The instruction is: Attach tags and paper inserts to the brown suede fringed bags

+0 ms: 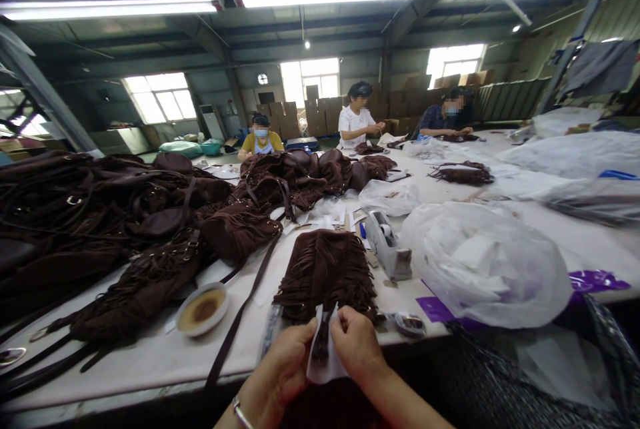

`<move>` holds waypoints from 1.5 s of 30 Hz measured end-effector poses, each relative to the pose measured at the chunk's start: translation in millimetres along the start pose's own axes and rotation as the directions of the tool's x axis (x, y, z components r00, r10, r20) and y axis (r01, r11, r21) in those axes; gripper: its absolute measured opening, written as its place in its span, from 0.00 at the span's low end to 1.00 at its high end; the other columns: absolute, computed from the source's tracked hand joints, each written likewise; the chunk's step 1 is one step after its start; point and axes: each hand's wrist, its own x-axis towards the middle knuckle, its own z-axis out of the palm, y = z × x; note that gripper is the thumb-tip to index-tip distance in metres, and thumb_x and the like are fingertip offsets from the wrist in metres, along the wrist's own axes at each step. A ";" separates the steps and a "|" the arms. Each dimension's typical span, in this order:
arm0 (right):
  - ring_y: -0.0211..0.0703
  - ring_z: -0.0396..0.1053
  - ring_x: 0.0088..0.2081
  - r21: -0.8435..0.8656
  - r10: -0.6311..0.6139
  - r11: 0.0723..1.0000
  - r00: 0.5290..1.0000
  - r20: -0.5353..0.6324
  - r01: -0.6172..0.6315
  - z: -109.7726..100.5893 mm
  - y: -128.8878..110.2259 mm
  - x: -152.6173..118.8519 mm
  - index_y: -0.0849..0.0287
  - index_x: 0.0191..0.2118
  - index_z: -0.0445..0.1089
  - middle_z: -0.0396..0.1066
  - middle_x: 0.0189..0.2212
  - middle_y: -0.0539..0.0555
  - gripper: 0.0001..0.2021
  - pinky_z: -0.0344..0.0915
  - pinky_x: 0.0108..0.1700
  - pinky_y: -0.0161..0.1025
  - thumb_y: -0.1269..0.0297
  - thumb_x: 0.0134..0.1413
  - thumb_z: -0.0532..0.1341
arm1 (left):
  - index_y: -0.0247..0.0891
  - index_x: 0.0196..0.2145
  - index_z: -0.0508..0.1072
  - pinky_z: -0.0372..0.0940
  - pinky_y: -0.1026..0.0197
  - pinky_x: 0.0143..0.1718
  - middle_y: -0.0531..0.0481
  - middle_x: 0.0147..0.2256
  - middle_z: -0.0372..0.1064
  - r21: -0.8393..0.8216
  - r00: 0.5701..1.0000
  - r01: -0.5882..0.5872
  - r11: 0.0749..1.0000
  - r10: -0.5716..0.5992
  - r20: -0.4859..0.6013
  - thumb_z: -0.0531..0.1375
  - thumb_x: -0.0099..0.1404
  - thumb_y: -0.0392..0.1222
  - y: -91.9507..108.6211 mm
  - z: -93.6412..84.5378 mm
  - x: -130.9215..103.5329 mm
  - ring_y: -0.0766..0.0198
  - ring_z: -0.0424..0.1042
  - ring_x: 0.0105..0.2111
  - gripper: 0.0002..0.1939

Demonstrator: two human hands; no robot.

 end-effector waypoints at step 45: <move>0.47 0.70 0.38 0.055 -0.483 0.875 0.859 0.171 0.481 5.8 7.7 -44.8 0.58 0.49 0.73 0.70 0.38 0.60 0.17 0.72 0.44 0.42 0.65 0.67 0.48 | 0.35 0.28 0.72 0.64 0.57 0.37 0.41 0.32 0.75 0.699 0.866 -0.240 0.673 0.474 -0.159 0.55 0.63 0.66 -15.8 7.9 0.8 0.53 0.71 0.36 0.28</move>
